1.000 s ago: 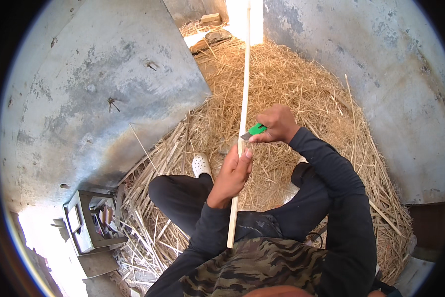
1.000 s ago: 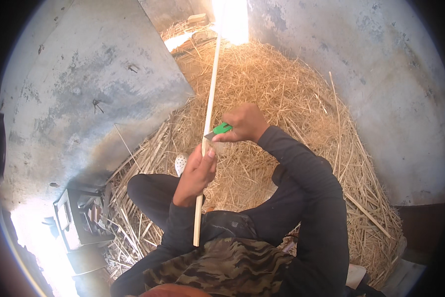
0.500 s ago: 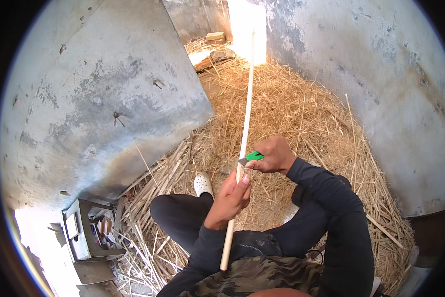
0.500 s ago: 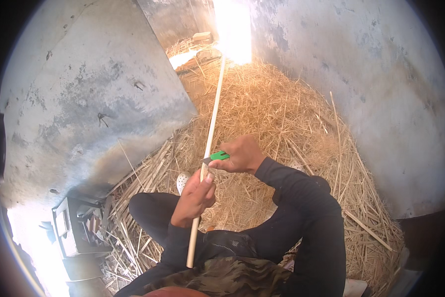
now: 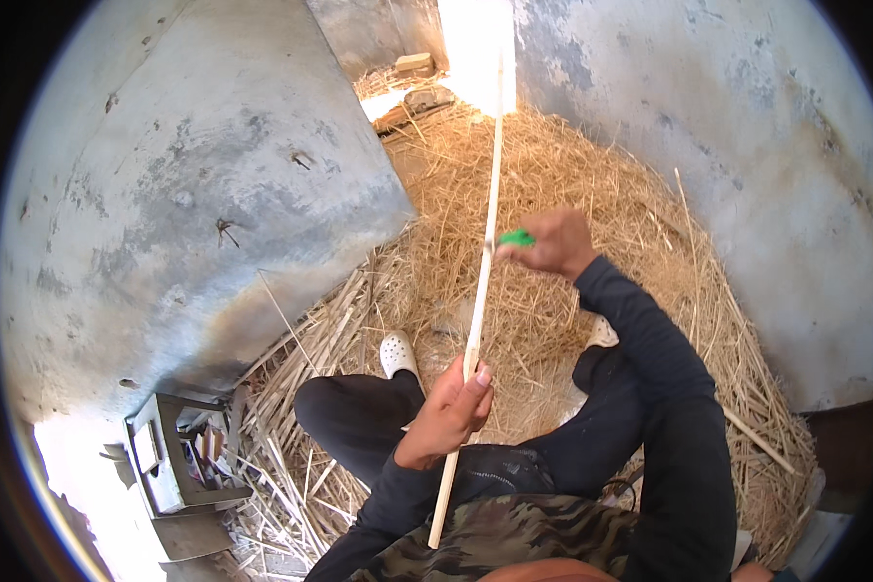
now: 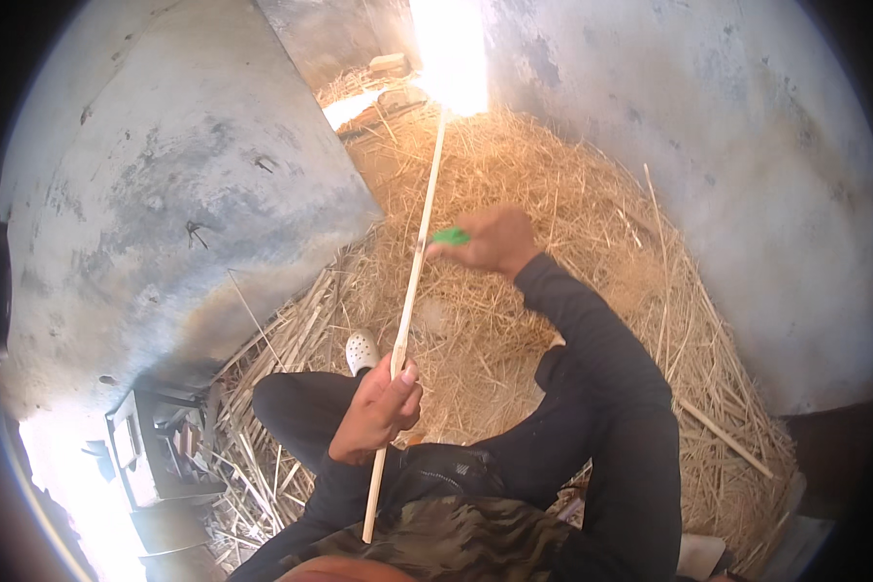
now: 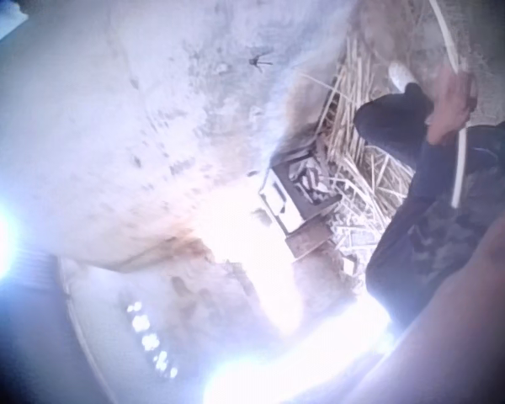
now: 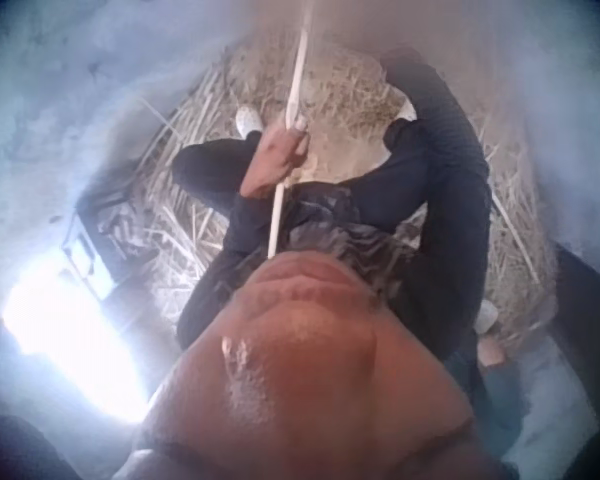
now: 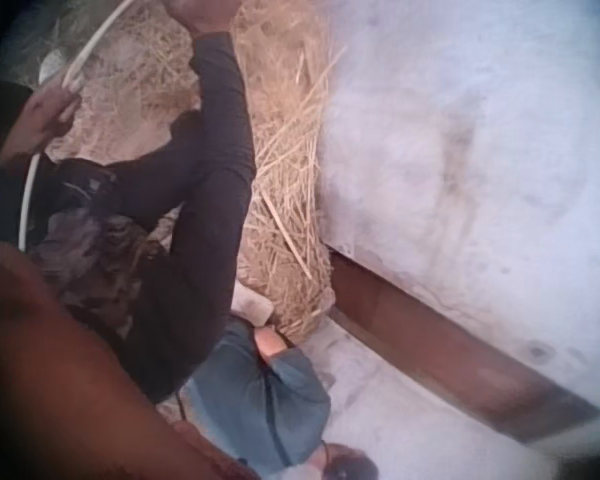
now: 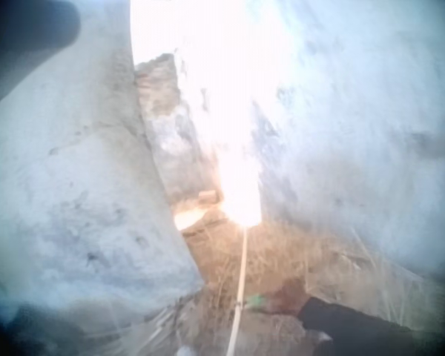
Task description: The person sits on a straw-covered floor and uses a green utility knife to shave the surface of a long, thin wooden stick. They rotate the stick and scrape along its length to smooth it. Later, they switch to a larger knife to continue the shaving process on the same stick.
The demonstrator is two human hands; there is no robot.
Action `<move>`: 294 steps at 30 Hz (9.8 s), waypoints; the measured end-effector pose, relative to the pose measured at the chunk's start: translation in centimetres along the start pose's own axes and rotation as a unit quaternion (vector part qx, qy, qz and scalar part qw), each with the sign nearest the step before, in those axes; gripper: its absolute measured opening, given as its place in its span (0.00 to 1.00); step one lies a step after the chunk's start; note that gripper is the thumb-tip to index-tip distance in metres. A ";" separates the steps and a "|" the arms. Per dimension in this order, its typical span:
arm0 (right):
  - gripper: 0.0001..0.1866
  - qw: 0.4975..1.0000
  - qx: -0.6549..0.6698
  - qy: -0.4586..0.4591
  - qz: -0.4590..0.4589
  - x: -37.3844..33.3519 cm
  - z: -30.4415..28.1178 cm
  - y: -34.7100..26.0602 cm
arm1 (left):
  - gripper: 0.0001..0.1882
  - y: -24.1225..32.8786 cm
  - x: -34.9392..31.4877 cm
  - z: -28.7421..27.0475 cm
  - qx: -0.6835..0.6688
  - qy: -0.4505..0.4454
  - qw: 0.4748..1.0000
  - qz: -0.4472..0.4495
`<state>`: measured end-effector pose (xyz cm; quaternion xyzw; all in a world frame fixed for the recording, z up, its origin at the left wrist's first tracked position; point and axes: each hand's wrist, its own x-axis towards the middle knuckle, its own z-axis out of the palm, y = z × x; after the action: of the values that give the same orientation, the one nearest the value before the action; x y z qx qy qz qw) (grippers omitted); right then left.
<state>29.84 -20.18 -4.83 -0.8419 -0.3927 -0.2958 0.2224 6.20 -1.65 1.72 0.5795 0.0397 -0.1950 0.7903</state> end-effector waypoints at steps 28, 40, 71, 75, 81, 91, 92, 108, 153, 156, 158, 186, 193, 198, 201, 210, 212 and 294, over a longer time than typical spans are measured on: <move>0.48 0.805 -0.148 -0.095 0.566 -9.2 -5.4 19.5 | 0.10 -2.2 -15.0 -3.7 0.160 -0.043 0.975 -0.150; 0.35 0.993 0.109 -0.045 0.010 0.5 -3.3 -6.0 | 0.12 0.6 1.7 -1.9 0.119 0.053 0.990 0.060; 0.38 0.996 -0.024 -0.022 0.077 0.0 0.9 0.1 | 0.09 -0.5 -4.4 -2.6 0.183 -0.032 0.982 0.023; 0.38 0.999 -0.030 0.016 0.019 0.3 0.0 2.4 | 0.09 -0.6 -6.4 -2.1 0.204 -0.040 0.978 0.005; 0.36 0.937 -0.047 -0.011 0.345 0.5 -1.4 10.8 | 0.09 -0.9 -9.7 -1.4 0.213 -0.103 0.968 -0.082; 0.39 0.934 -0.031 0.001 0.356 -1.8 -5.3 10.8 | 0.12 -2.8 -8.3 -3.2 0.202 -0.029 0.977 -0.060; 0.39 0.948 -0.009 -0.026 0.317 -1.2 -5.2 8.2 | 0.13 -2.6 -6.8 -3.3 0.184 -0.011 0.983 -0.029; 0.37 0.997 0.067 -0.032 -0.008 -0.1 -1.9 -7.0 | 0.11 1.5 0.3 -1.9 0.001 -0.010 1.000 0.028; 0.38 1.000 0.023 0.005 0.009 0.9 -0.1 -2.7 | 0.09 0.5 -3.5 -2.0 0.024 -0.036 0.999 -0.003; 0.37 0.998 -0.002 0.036 -0.043 1.9 -0.1 -2.0 | 0.09 0.5 -3.6 -1.9 0.049 -0.033 0.998 0.012; 0.37 0.998 0.003 0.056 -0.038 2.4 0.8 -0.9 | 0.09 0.9 -4.2 -1.7 0.073 -0.039 0.997 0.001; 0.44 0.828 -0.200 -0.045 0.521 -10.0 -4.6 21.0 | 0.12 -2.4 -14.1 -5.8 0.152 0.003 0.981 -0.123; 0.30 0.961 0.063 -0.153 0.221 -0.4 -2.9 0.3 | 0.13 -1.5 -2.3 -3.6 0.123 0.078 0.988 0.045; 0.35 0.993 0.079 -0.085 -0.029 -0.3 -2.6 -7.1 | 0.13 0.1 0.6 -2.2 0.059 0.043 0.996 0.043; 0.36 0.989 0.056 -0.117 0.066 0.4 -2.3 -5.5 | 0.13 0.7 0.0 -1.4 0.065 0.017 0.997 0.039; 0.36 0.995 0.058 -0.081 -0.004 0.4 -2.2 -6.5 | 0.11 0.2 -0.3 -1.5 0.150 0.047 0.985 0.065; 0.37 0.997 0.057 -0.054 -0.019 0.5 -2.0 -6.4 | 0.11 0.0 -0.3 -1.7 0.187 0.048 0.978 0.079; 0.38 0.998 0.050 -0.031 0.020 0.9 -0.7 -7.3 | 0.11 1.4 -1.2 -1.8 -0.015 0.018 1.000 0.017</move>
<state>24.25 -15.79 -2.64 -0.8463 -0.3969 -0.2447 0.2577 5.93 0.70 2.78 0.5714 0.0471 -0.1708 0.8013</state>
